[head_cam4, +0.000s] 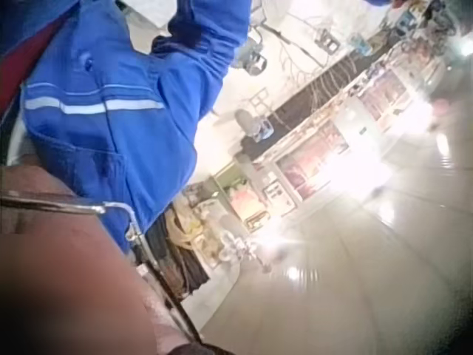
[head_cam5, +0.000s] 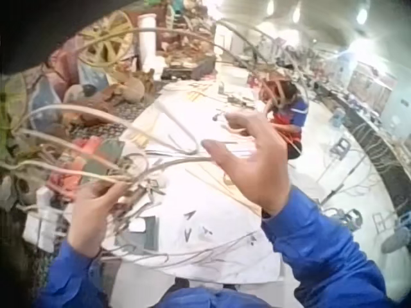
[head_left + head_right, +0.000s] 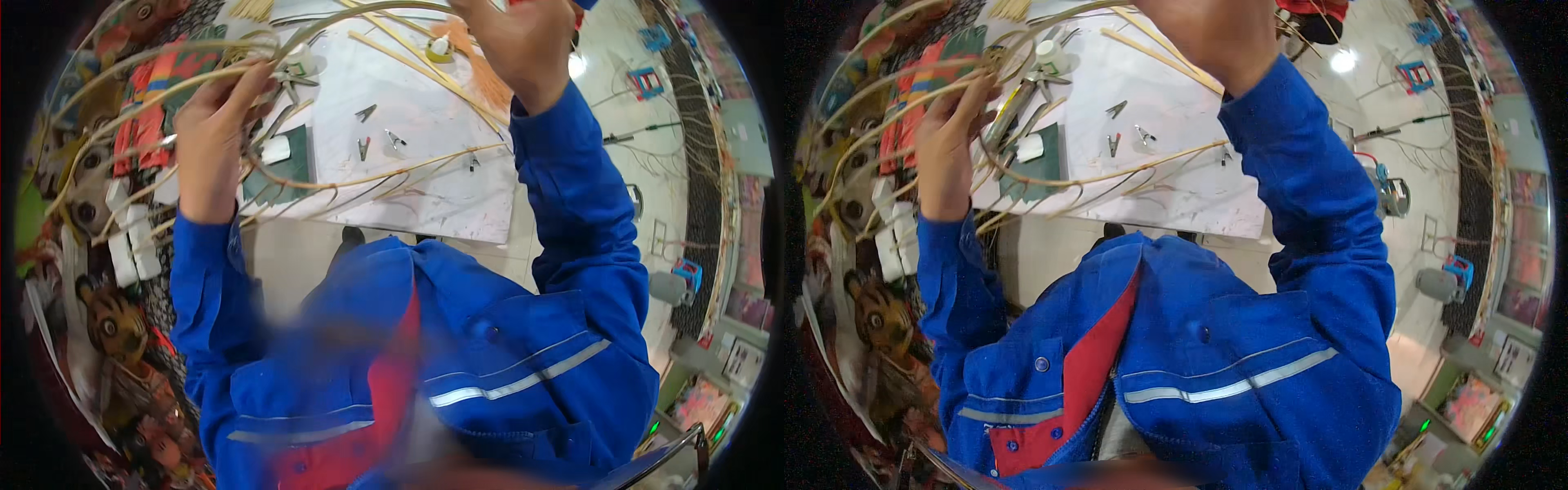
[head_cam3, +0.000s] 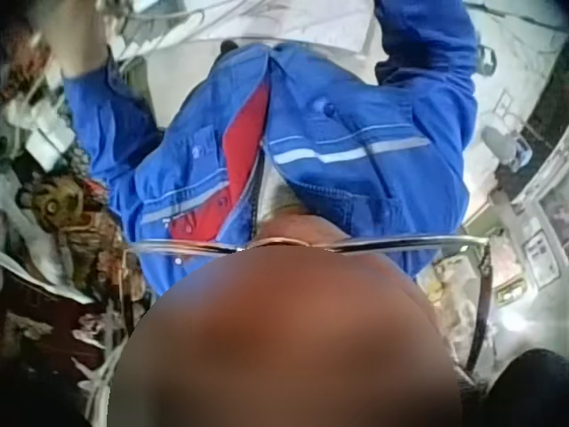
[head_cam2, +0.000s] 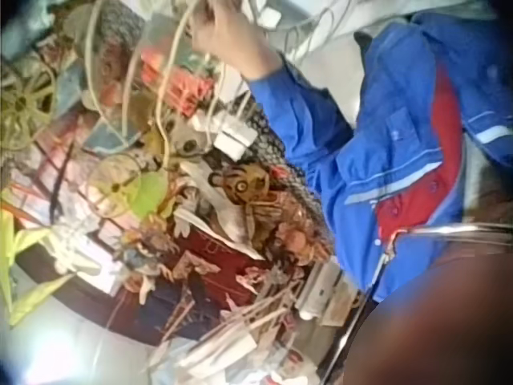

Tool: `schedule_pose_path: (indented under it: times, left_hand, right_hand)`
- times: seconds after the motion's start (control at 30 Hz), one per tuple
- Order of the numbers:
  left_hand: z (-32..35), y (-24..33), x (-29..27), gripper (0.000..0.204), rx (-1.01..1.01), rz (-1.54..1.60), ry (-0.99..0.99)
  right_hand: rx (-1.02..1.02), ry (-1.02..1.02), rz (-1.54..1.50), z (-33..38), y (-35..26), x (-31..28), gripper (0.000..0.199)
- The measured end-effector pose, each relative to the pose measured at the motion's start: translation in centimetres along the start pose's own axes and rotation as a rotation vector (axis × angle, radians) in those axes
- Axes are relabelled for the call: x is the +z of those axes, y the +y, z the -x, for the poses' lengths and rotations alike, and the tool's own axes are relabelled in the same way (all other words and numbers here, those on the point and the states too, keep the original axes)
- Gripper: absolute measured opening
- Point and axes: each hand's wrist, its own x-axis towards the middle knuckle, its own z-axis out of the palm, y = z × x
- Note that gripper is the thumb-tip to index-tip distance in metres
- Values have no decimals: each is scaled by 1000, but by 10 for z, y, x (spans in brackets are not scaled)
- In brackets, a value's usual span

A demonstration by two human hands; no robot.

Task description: Assembling a skeletal frame by joining thin flexible sticks with adhesive tape.

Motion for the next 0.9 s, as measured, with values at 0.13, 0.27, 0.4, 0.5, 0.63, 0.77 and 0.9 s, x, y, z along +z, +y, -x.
schedule_pose_path:
  times: [0.13, 0.27, 0.4, 0.5, 0.63, 0.77, 0.9]
  left_hand:
    - [-4, -12, -30, 34, -42, 3, 55]
    - [-20, -19, -44, 32, -116, -7, 83]
    - [-41, -22, -45, 33, -111, 3, 74]
    - [-49, -28, -33, 33, -177, -32, 94]
    - [-65, -47, -50, 32, -190, -16, 99]
    - [-69, -34, -34, 28, -166, -39, 121]
    - [-81, -37, -27, 29, -178, -20, -3]
  right_hand:
    - [194, 199, -217, 68, 26, 0, 17]
    - [667, 85, -41, 162, 42, -10, 13]
    - [1071, -324, 487, 293, 91, -8, 31]
    - [1359, -618, 524, 391, 140, 5, 47]
    - [1498, -553, 588, 404, 154, 29, 47]
    - [1466, -444, 660, 446, 187, 58, 34]
    - [1574, -392, 501, 447, 185, 47, 28]
